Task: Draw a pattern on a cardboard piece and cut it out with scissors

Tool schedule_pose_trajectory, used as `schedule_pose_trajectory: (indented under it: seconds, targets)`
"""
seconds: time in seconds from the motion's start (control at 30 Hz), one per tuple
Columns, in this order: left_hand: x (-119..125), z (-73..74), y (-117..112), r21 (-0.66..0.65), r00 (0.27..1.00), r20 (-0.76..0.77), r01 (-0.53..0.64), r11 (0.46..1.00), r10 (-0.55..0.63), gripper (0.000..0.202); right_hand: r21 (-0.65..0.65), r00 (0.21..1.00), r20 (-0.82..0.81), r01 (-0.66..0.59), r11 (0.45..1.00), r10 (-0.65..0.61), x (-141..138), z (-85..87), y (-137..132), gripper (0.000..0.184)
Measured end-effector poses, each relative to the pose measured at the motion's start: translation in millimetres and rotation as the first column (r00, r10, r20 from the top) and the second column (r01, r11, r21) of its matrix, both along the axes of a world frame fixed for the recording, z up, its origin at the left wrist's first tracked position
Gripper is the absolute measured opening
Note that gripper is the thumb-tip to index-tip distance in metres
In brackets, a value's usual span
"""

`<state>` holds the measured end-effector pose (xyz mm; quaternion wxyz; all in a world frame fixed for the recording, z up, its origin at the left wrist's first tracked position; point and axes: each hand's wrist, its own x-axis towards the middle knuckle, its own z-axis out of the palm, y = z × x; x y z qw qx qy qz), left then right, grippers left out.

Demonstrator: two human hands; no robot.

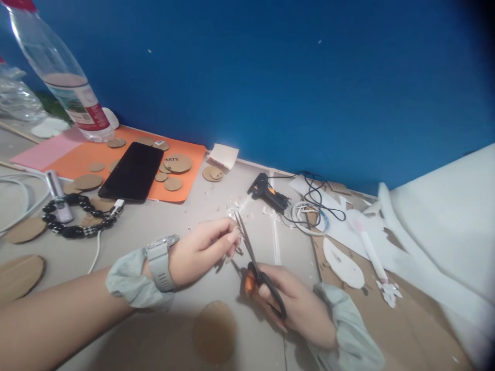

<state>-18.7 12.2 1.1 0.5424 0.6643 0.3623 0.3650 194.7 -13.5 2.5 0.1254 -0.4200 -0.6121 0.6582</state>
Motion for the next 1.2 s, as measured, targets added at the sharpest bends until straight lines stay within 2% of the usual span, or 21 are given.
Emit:
schedule_pose_trajectory:
  seconds: [0.3, 0.53, 1.2]
  targets:
    - [0.4, 0.3, 1.1, -0.002, 1.000, -0.016, -0.014, 1.000, 0.014, 0.028, 0.036, 0.998, 0.055, 0.017, 0.999, -0.019, -3.1, 3.0, -0.3, 0.054]
    - [-1.5, -0.7, 2.4, -0.020, 1.000, -0.006, -0.005, 1.000, 0.005, 0.028, -0.004, 0.994, 0.077, 0.074, 0.997, -0.074, -6.1, 2.8, -2.9, 0.040]
    - [-0.9, -1.7, 3.5, -0.074, 0.999, 0.044, 0.000, 0.997, 0.004, 0.029, 0.015, 0.989, 0.109, 0.097, 0.995, -0.098, -7.2, 1.5, -3.0, 0.034]
